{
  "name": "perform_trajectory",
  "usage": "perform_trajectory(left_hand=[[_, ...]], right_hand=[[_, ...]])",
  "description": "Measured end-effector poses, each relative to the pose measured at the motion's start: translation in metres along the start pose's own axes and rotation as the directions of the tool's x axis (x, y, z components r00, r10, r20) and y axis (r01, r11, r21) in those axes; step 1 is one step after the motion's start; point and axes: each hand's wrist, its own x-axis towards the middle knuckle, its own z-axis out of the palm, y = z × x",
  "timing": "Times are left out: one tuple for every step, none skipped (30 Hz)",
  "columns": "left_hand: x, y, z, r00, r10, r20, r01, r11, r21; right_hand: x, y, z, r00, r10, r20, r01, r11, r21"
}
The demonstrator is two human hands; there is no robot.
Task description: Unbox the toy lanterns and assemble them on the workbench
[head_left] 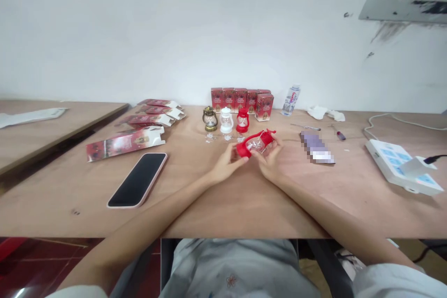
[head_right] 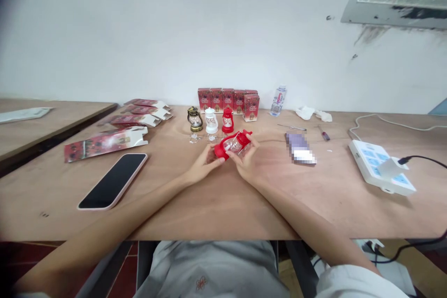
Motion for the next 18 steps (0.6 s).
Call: perform_trajectory(left_hand=[[0.002,-0.003,0.002,0.999,-0.018,-0.041,0.015,0.997,-0.072],[0.003,-0.006,0.002,0.995,-0.038,-0.089,0.027,0.992,-0.123],[0.004,-0.006,0.001,0.990,-0.055,-0.132,0.034,0.988,-0.154],[0.004,-0.006,0.001,0.983,-0.070,-0.168,0.041,0.985,-0.170],[0.004,-0.005,0.000,0.976,-0.082,-0.200,0.046,0.983,-0.179],[0.003,-0.003,-0.001,0.969,-0.091,-0.230,0.048,0.981,-0.186],[0.004,-0.001,-0.002,0.962,-0.094,-0.257,0.045,0.981,-0.190],[0.004,0.001,-0.002,0.955,-0.089,-0.284,0.034,0.981,-0.192],[0.004,0.003,-0.003,0.946,-0.077,-0.316,0.016,0.981,-0.191],[0.005,0.005,-0.005,0.934,-0.064,-0.352,-0.003,0.982,-0.187],[0.006,0.007,-0.007,0.918,-0.053,-0.392,-0.019,0.984,-0.176],[0.006,0.008,-0.009,0.900,-0.044,-0.434,-0.030,0.986,-0.161],[0.007,0.010,-0.011,0.881,-0.039,-0.472,-0.036,0.988,-0.148],[0.007,0.011,-0.013,0.864,-0.037,-0.502,-0.037,0.990,-0.138],[0.007,0.012,-0.016,0.850,-0.037,-0.525,-0.038,0.991,-0.132],[0.007,0.012,-0.018,0.841,-0.036,-0.540,-0.041,0.991,-0.130],[0.008,0.013,-0.021,0.831,-0.035,-0.555,-0.048,0.990,-0.133],[0.008,0.013,-0.023,0.823,-0.037,-0.567,-0.054,0.988,-0.142]], right_hand=[[0.000,-0.002,0.000,1.000,0.010,0.012,-0.010,1.000,0.005],[0.000,-0.003,-0.001,1.000,0.026,0.018,-0.026,1.000,-0.002],[0.001,-0.004,-0.002,0.999,0.048,0.022,-0.047,0.999,-0.014],[0.002,-0.004,-0.003,0.997,0.072,0.024,-0.071,0.997,-0.031],[0.004,-0.004,-0.004,0.995,0.093,0.026,-0.091,0.995,-0.051],[0.005,-0.004,-0.004,0.994,0.106,0.022,-0.104,0.992,-0.073],[0.006,-0.005,-0.005,0.994,0.108,0.011,-0.106,0.990,-0.097],[0.008,-0.006,-0.006,0.995,0.099,-0.009,-0.099,0.987,-0.127],[0.009,-0.007,-0.006,0.996,0.082,-0.029,-0.086,0.982,-0.166],[0.010,-0.009,-0.006,0.997,0.063,-0.038,-0.069,0.976,-0.208],[0.010,-0.011,-0.007,0.999,0.044,-0.027,-0.050,0.968,-0.247],[0.010,-0.013,-0.007,0.999,0.032,0.007,-0.029,0.960,-0.278],[0.010,-0.015,-0.007,0.998,0.028,0.059,-0.009,0.955,-0.296],[0.010,-0.018,-0.007,0.993,0.033,0.117,0.004,0.954,-0.300],[0.009,-0.020,-0.006,0.984,0.048,0.173,0.004,0.956,-0.292],[0.009,-0.022,-0.006,0.973,0.073,0.218,-0.010,0.961,-0.275],[0.008,-0.023,-0.005,0.964,0.107,0.245,-0.042,0.966,-0.255],[0.008,-0.024,-0.005,0.957,0.148,0.249,-0.089,0.969,-0.233]])
